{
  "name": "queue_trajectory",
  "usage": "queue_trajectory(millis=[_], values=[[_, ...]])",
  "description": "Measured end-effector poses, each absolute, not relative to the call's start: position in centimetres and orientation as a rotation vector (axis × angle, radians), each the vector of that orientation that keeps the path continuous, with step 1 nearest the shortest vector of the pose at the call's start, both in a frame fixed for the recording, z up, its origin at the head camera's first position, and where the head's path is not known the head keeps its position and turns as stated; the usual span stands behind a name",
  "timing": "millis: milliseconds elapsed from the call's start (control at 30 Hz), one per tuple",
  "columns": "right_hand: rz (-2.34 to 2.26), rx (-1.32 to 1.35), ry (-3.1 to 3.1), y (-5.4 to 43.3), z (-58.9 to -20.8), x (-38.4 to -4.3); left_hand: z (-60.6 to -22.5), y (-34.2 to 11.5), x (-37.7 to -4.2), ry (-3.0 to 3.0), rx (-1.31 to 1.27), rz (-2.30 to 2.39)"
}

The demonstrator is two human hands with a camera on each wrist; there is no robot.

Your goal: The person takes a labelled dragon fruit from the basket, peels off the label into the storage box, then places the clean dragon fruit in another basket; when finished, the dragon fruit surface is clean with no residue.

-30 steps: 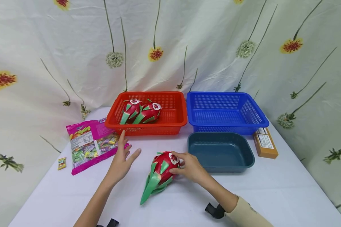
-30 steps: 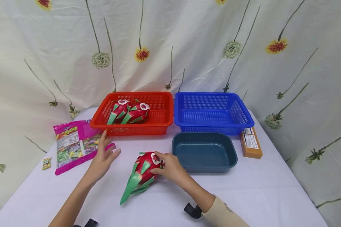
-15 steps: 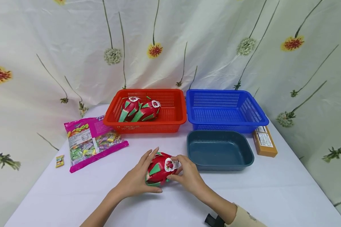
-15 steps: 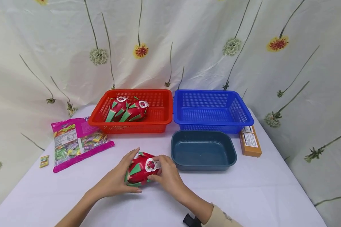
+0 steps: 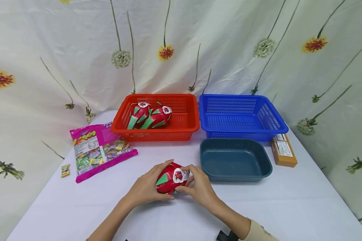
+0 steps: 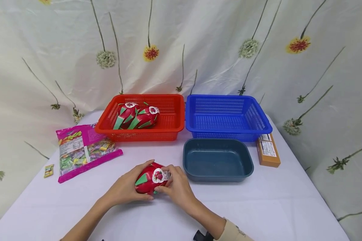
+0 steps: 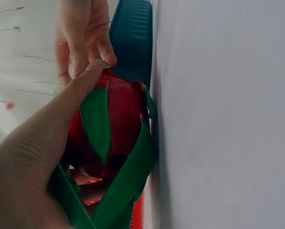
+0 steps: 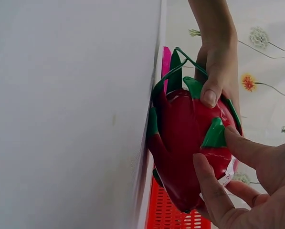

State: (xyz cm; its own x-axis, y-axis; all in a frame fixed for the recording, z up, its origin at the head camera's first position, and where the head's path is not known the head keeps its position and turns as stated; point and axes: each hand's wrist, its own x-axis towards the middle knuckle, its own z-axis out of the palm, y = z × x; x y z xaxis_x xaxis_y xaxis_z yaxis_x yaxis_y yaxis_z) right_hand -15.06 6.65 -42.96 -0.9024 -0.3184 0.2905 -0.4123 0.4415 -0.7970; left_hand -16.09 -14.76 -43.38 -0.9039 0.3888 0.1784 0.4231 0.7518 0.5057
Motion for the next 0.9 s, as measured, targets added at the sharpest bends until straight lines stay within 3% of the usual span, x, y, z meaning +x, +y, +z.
queue_trajectory(millis=[400, 667, 900], values=[[1.589, 0.675, -2.501, 7.0, -43.4, -15.3, -44.2, -15.3, -16.6, -2.765, -0.682, -0.888], [1.721, 0.597, -2.235, 7.5, -39.5, -14.3, -43.5, -15.4, -16.6, -2.574, -0.756, -0.956], [1.913, 0.594, -2.108, 7.8, -39.5, -14.9, -43.1, -15.1, -16.6, -2.498, -0.827, -0.978]])
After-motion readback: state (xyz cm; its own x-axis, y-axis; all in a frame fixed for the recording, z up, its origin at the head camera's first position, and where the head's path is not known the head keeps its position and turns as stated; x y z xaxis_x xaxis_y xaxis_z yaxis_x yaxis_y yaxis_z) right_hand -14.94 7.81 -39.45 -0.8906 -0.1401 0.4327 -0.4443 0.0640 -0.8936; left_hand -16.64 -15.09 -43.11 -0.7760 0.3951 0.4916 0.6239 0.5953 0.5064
